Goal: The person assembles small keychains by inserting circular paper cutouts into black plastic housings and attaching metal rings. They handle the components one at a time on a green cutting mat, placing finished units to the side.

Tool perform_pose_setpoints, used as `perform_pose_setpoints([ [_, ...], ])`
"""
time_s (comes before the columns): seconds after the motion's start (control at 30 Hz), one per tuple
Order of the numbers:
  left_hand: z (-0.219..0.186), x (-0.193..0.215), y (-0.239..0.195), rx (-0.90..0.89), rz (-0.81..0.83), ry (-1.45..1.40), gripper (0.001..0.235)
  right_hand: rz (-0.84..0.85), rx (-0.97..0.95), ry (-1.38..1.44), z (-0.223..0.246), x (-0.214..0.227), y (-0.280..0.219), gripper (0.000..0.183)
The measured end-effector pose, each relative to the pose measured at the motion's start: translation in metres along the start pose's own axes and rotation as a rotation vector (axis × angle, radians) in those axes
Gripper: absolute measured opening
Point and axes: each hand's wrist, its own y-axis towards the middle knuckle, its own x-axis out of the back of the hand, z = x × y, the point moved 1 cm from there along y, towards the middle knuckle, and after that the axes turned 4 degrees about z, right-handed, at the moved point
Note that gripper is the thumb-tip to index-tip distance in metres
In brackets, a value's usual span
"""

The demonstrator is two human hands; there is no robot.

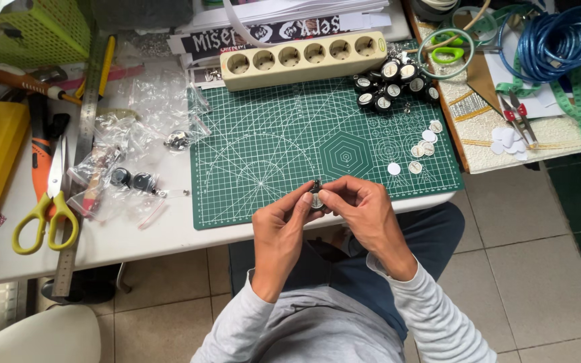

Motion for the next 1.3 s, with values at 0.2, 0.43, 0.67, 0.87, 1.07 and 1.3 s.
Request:
perform_pose_setpoints([
  [0.2, 0.004, 0.002, -0.003, -0.069, -0.049, -0.052, 0.029, 0.074, 0.085, 0.121, 0.000, -0.001, -0.003, 0.030],
  [0.43, -0.001, 0.005, -0.004, -0.068, 0.041, 0.059, 0.039, 0.099, 0.026, 0.164, 0.000, 0.006, -0.006, 0.034],
  [0.67, 0.003, 0.004, -0.005, -0.036, 0.040, 0.046, 0.039, 0.048, 0.080, 0.162, -0.007, 0.001, -0.001, 0.026],
  [0.87, 0.009, 0.005, -0.002, -0.003, 0.013, -0.009, 0.035, 0.034, -0.070, 0.164, 0.001, 0.004, -0.003, 0.024],
  [1.07, 0.012, 0.003, 0.001, -0.089, 0.008, -0.129, 0.029, 0.040, 0.003, 0.145, 0.011, 0.005, -0.001, 0.022],
  [1.3, 0.007, -0.003, 0.012, -0.176, 0.052, -0.119, 0.029, 0.037, 0.095, 0.063, 0.015, 0.013, 0.010, 0.016],
])
